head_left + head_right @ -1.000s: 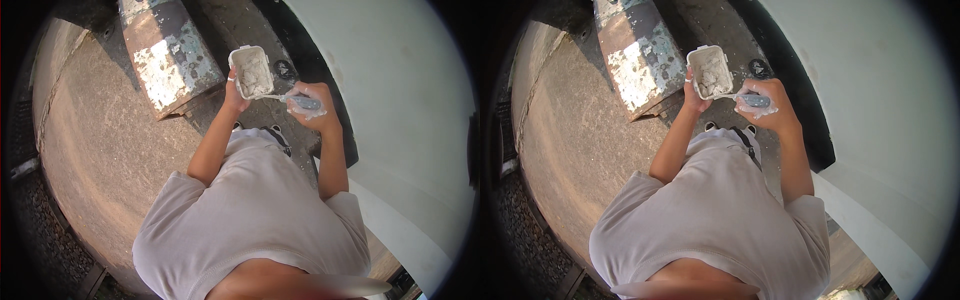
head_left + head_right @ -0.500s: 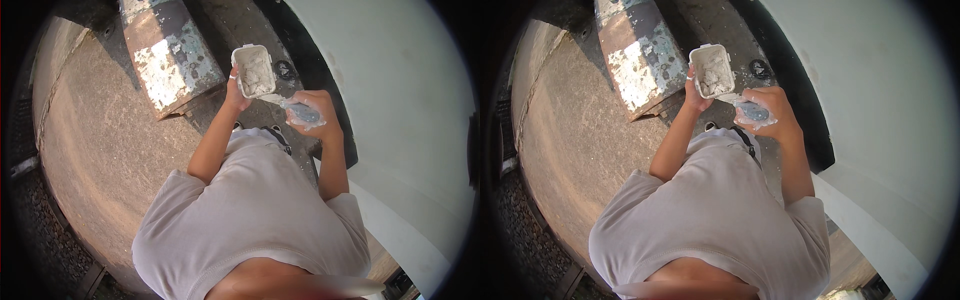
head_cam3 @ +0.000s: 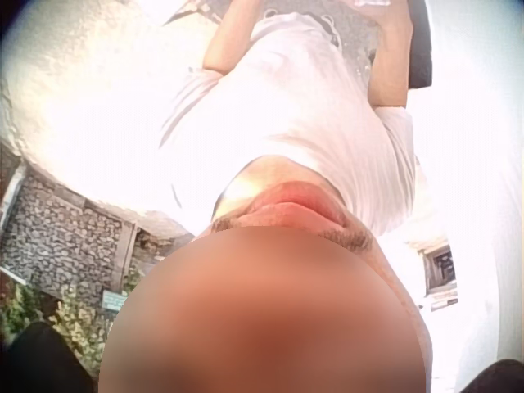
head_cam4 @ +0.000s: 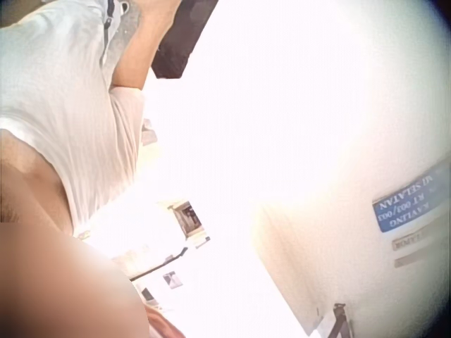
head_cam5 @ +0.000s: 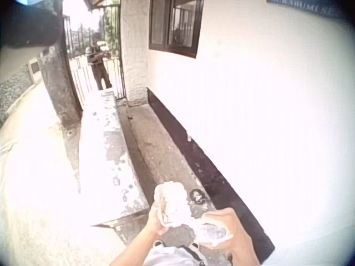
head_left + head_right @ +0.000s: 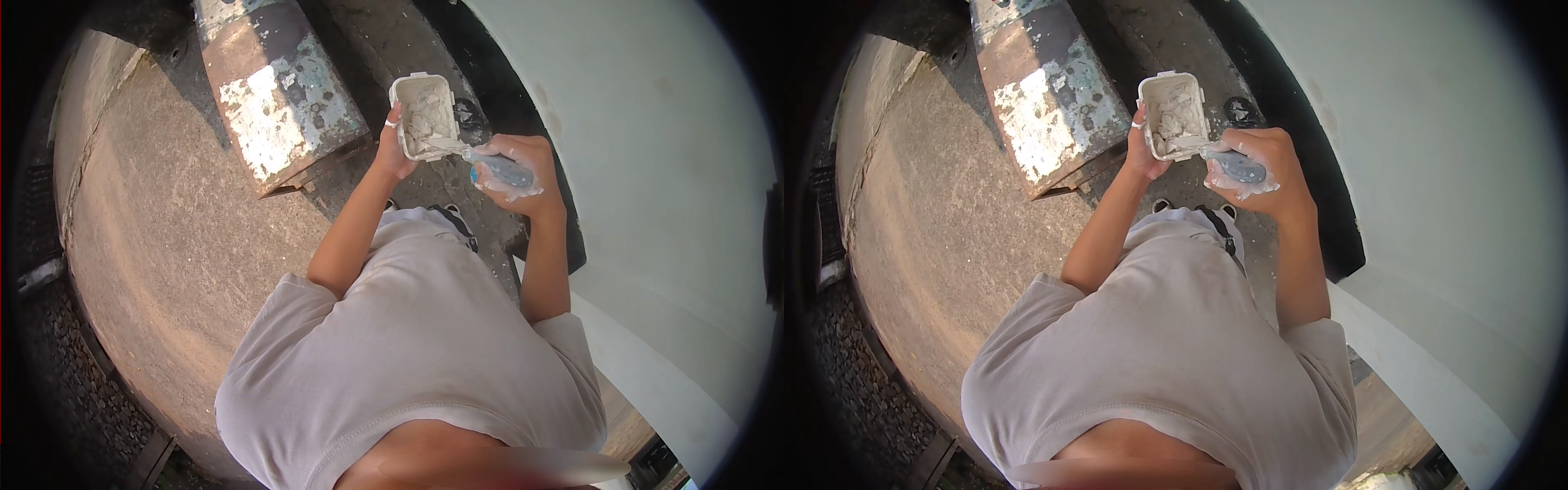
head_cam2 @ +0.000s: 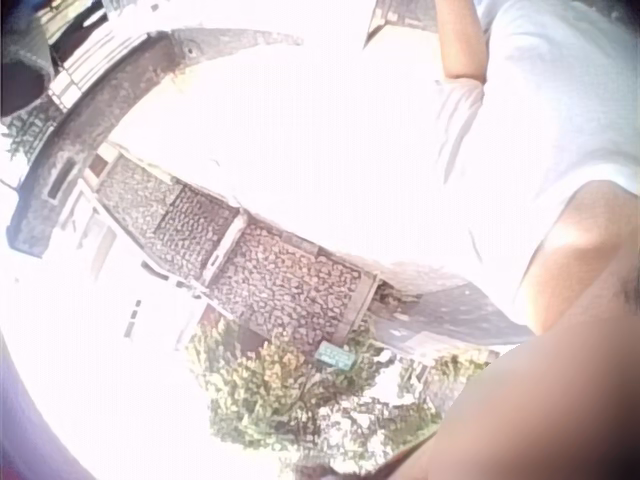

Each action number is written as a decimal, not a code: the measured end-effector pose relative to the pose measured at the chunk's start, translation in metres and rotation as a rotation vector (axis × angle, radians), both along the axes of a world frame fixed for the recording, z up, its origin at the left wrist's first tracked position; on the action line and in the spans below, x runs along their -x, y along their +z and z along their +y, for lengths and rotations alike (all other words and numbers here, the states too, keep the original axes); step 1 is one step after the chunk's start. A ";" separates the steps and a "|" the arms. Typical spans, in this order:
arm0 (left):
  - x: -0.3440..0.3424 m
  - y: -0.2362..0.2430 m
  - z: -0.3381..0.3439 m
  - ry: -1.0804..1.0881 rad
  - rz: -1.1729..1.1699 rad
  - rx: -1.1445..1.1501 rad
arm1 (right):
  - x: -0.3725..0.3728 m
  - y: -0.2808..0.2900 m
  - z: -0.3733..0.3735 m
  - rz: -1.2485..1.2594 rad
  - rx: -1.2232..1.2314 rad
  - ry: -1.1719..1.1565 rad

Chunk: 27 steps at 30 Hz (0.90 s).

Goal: The person applies plaster to a white wall using a putty knife.

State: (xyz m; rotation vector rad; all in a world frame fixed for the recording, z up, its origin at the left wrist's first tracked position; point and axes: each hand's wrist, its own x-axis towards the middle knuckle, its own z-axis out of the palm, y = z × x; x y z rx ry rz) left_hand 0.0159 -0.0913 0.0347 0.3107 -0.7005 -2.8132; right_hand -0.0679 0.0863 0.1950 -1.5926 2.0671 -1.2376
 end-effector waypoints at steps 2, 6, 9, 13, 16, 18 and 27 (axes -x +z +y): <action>0.001 0.002 -0.002 -0.026 0.089 -0.093 | -0.002 -0.006 0.002 -0.008 0.038 -0.045; 0.003 0.002 -0.001 -0.010 -0.018 0.048 | -0.004 -0.024 -0.001 -0.049 0.006 -0.007; -0.004 0.001 0.006 0.068 0.034 -0.057 | -0.010 -0.016 0.003 -0.022 0.050 -0.059; 0.001 -0.011 0.006 0.052 0.045 -0.086 | -0.004 -0.046 -0.003 -0.055 0.021 -0.140; 0.007 -0.024 0.007 0.063 0.018 -0.106 | 0.012 -0.064 -0.010 -0.167 0.008 -0.203; 0.013 -0.034 0.009 0.068 0.014 -0.130 | 0.021 -0.073 -0.011 -0.220 0.042 -0.271; 0.041 0.008 0.038 0.175 0.150 -0.102 | 0.011 -0.078 0.039 -0.033 0.202 -0.422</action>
